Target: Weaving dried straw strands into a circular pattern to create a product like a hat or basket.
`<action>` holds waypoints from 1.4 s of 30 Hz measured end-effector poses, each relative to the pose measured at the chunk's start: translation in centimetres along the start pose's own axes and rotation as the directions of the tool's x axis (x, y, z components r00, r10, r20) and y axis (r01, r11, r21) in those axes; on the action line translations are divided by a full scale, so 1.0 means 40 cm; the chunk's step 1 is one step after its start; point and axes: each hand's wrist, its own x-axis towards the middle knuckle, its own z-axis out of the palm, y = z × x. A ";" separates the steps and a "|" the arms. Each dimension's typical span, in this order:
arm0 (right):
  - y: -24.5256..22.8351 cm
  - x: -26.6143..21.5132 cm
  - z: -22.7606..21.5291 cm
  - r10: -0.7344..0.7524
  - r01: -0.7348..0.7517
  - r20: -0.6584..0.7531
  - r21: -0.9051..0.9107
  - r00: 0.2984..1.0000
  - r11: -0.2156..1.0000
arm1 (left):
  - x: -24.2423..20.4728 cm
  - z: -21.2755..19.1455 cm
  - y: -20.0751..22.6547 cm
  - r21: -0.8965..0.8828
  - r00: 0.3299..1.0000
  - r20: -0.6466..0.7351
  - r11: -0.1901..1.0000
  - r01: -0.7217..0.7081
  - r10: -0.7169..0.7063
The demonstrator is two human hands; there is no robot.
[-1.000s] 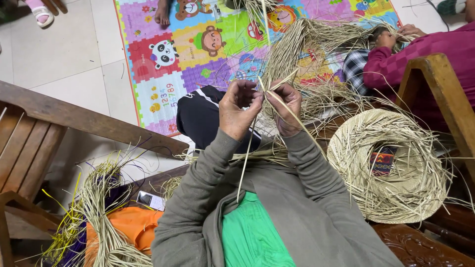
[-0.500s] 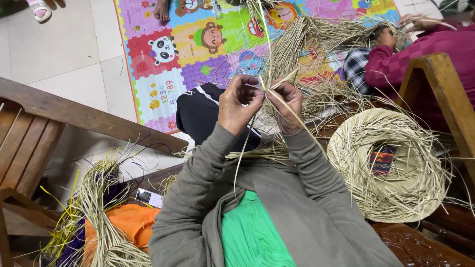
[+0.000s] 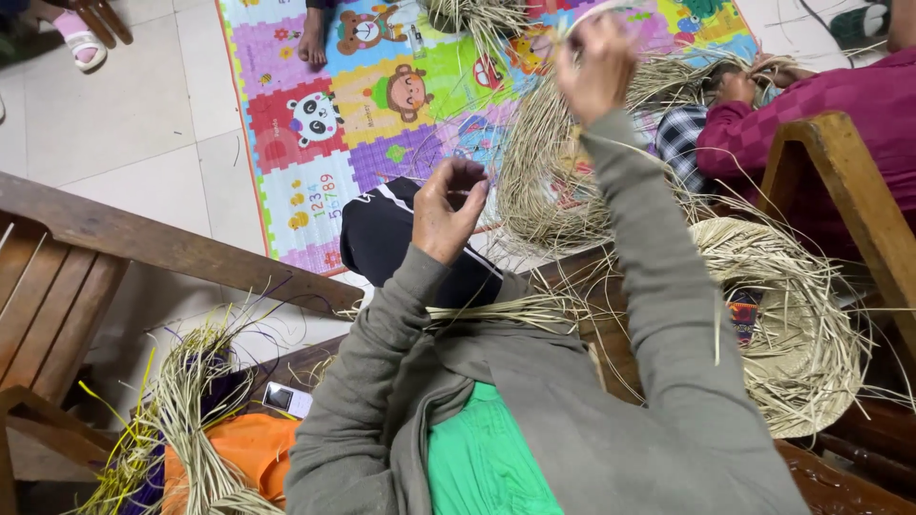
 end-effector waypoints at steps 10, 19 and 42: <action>0.263 -0.001 0.097 0.352 -0.275 0.262 -0.289 0.899 0.917 | 0.045 -0.026 -0.079 -0.026 0.994 0.055 0.995 0.095 -0.094; -0.062 -0.014 0.029 0.217 -0.843 0.820 0.483 0.530 0.236 | 0.205 0.035 -0.176 0.044 0.999 0.032 0.999 0.008 -0.010; -0.017 -0.092 0.150 0.368 -0.858 0.816 0.507 0.446 -0.084 | 0.396 0.180 -0.478 -0.443 0.918 0.346 0.828 0.343 -0.196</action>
